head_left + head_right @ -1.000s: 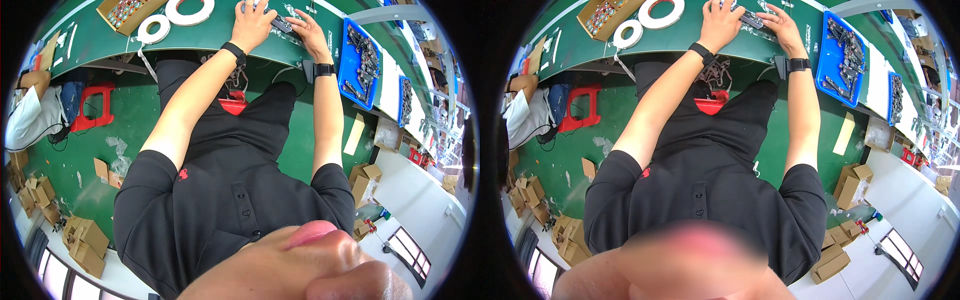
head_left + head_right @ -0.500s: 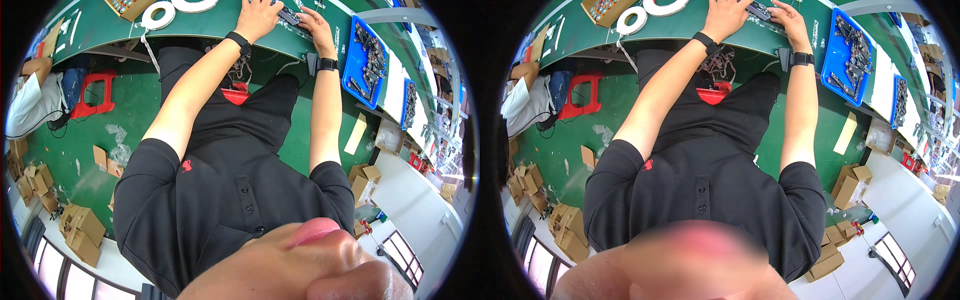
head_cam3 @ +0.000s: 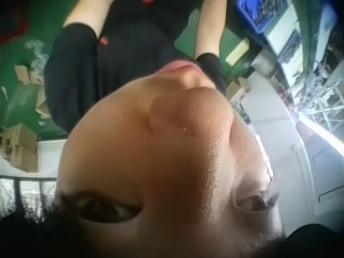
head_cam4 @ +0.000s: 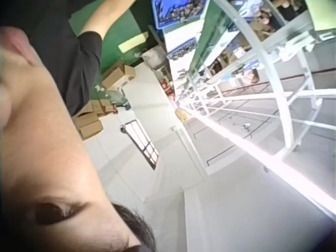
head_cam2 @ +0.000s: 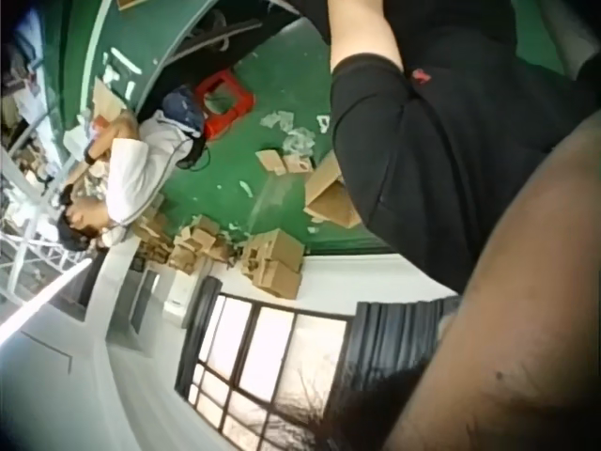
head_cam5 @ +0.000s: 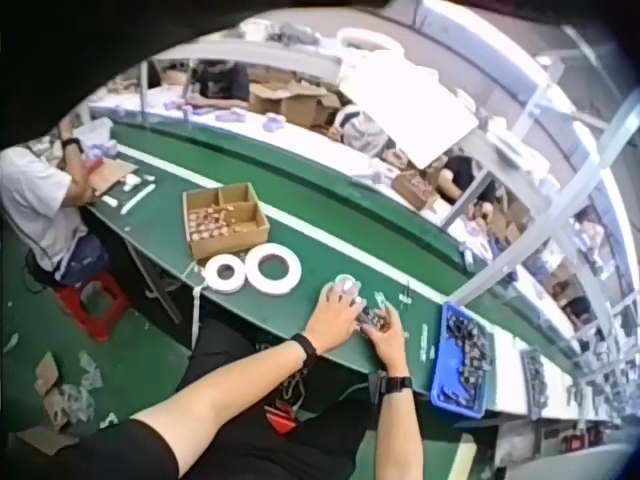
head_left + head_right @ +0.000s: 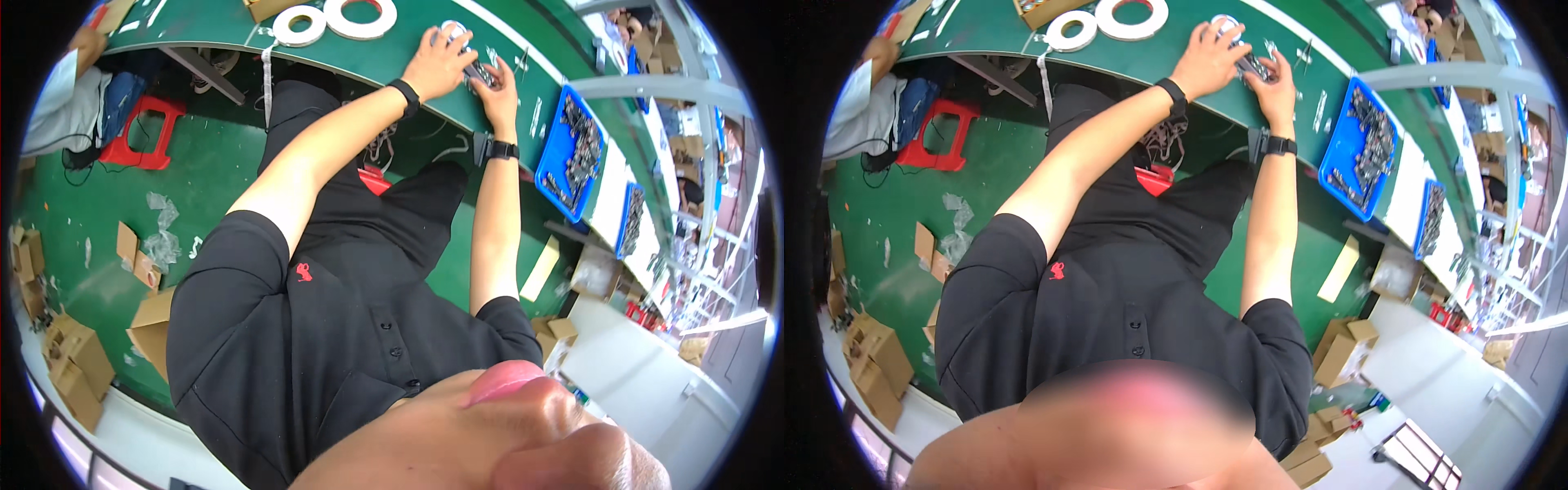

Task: Assembling small electronic components and wiring at a factory workbench.

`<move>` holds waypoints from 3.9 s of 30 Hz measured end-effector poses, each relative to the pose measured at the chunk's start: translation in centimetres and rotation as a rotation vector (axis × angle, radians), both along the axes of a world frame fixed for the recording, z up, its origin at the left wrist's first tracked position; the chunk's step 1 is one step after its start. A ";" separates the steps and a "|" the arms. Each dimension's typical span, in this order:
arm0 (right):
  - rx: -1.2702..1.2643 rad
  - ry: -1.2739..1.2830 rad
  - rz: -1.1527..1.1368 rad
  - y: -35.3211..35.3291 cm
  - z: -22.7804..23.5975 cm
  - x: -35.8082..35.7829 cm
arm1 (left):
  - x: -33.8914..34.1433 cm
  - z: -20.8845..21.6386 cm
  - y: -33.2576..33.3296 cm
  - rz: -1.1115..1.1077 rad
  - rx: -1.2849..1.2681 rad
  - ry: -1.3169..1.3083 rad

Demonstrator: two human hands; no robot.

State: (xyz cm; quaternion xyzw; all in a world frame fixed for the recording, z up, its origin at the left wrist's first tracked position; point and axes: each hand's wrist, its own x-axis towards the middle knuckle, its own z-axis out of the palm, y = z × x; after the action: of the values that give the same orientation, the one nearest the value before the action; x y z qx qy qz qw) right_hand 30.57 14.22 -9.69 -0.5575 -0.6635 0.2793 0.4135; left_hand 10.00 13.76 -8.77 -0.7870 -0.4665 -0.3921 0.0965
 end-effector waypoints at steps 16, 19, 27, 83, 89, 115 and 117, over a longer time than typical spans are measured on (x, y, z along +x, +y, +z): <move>0.118 -0.782 0.099 2.8 3.1 -1.0 | -3.0 1.9 5.6 -0.140 -0.058 -0.176; 0.151 -0.635 0.005 6.8 4.1 0.4 | -6.2 0.5 8.8 -0.009 -0.212 0.050; 0.203 -1.884 0.061 26.0 5.6 25.7 | -1.6 4.9 13.1 -0.174 -0.555 0.274; 0.269 -0.639 0.317 -2.4 4.8 -2.7 | -5.4 0.9 14.2 -0.114 -0.850 0.375; 0.230 -0.676 0.342 -4.0 10.2 -3.3 | -5.2 0.9 13.7 -0.141 -0.846 0.351; 0.633 -0.744 0.326 -13.1 29.4 -6.8 | -3.7 -2.4 16.7 -0.176 -0.671 0.496; 0.546 -0.700 0.164 -11.4 22.9 -4.2 | -4.0 -1.6 16.0 -0.124 -0.699 0.545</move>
State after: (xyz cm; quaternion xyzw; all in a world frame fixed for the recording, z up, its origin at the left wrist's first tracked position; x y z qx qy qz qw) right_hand 26.37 2.79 13.21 -0.4342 -0.8549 -0.0795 0.2728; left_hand 5.96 29.79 -10.38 -0.8734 -0.4804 0.0055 -0.0796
